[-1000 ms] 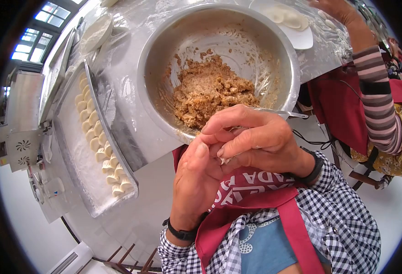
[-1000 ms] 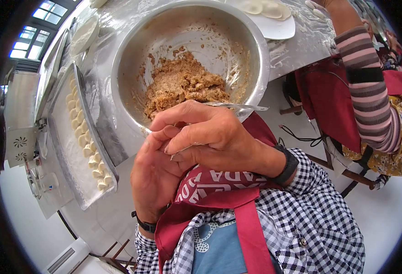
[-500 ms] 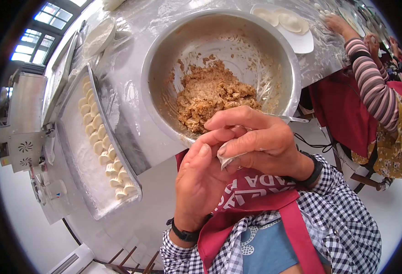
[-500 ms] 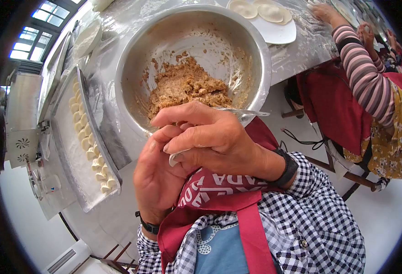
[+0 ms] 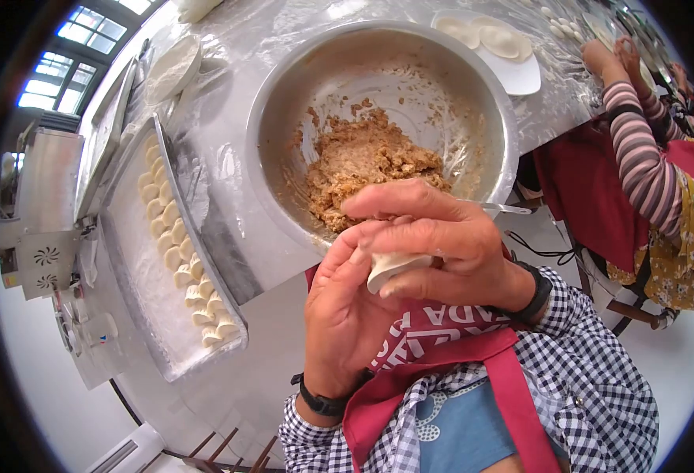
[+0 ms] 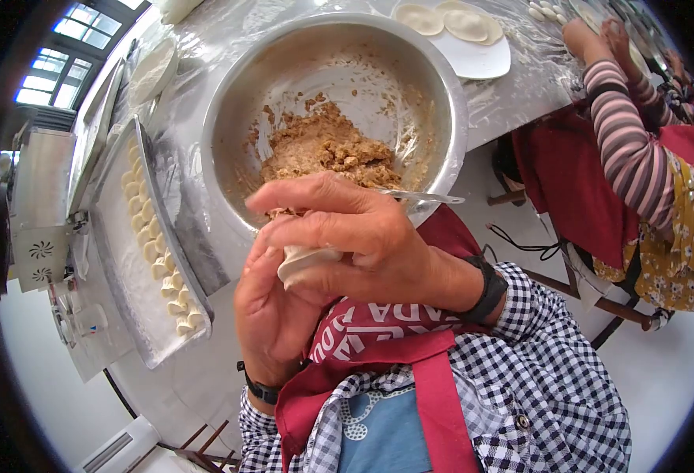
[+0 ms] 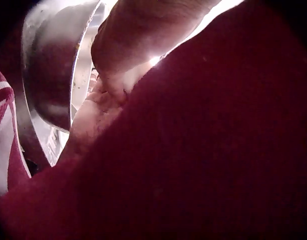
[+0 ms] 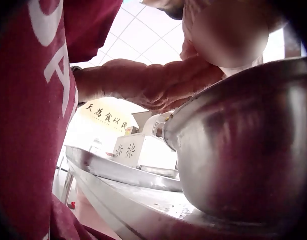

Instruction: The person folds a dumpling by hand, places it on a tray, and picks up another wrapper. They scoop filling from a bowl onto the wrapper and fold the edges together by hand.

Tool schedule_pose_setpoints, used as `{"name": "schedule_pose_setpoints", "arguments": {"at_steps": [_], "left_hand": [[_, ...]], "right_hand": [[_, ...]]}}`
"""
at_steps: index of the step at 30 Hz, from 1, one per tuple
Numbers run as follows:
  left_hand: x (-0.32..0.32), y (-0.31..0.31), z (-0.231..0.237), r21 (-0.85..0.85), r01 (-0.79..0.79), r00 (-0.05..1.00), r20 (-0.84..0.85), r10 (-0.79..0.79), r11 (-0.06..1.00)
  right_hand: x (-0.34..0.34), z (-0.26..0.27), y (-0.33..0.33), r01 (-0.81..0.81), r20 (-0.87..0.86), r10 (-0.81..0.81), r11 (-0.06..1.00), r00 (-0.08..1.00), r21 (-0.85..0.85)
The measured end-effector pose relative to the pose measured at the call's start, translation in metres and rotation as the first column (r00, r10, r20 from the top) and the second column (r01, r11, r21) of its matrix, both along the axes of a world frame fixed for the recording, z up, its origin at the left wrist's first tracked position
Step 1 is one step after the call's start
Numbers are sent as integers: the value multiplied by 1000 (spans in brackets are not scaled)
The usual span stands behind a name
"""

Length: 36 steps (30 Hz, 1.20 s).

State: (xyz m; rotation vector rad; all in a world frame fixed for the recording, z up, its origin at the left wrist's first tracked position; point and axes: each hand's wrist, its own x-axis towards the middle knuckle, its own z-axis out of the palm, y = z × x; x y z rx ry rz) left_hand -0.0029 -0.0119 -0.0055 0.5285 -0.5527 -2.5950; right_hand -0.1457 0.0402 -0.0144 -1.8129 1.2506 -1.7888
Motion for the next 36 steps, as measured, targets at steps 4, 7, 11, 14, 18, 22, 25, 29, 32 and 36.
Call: {"name": "schedule_pose_setpoints", "arguments": {"at_steps": [4, 7, 11, 14, 18, 22, 25, 29, 32, 36], "left_hand": [[-1, 1, 1, 88, -41, 999, -26, 44, 995], [-4, 3, 6, 135, -63, 998, 30, 59, 989], [-2, 2, 5, 91, -62, 997, 52, 57, 994], [-2, 2, 9, 74, -71, 992, 106, 63, 995], [0, 3, 3, 100, -72, 997, 28, 69, 992], [2, 4, -6, 102, -67, 995, -62, 73, 993], [0, 3, 1, 95, -62, 997, -45, 67, 994], [1, 5, 6, -101, -70, 995, 67, 77, 992], [1, 5, 2, -197, -79, 994, 53, 91, 977], [-2, 5, 4, -187, -56, 997, -63, 45, 981]], "right_hand": [[-2, 3, -2, 34, 29, -33, 999, 999, -32], [-6, -3, -4, 58, -140, -70, 995, 988, -84], [-2, 1, -3, 109, -145, -112, 994, 983, -31], [2, 2, -4, 123, -30, -124, 992, 992, -15], [-3, 2, -3, 82, -147, -91, 995, 985, -63], [-6, 2, -1, 53, -265, -74, 995, 961, -88], [-2, 3, -2, 85, -213, -101, 993, 972, -84], [-5, 1, 0, 87, -155, -96, 994, 983, -67], [-8, 1, 4, 50, -140, -61, 996, 988, -80], [-7, 3, 7, 10, -25, -11, 999, 1000, -52]]}}
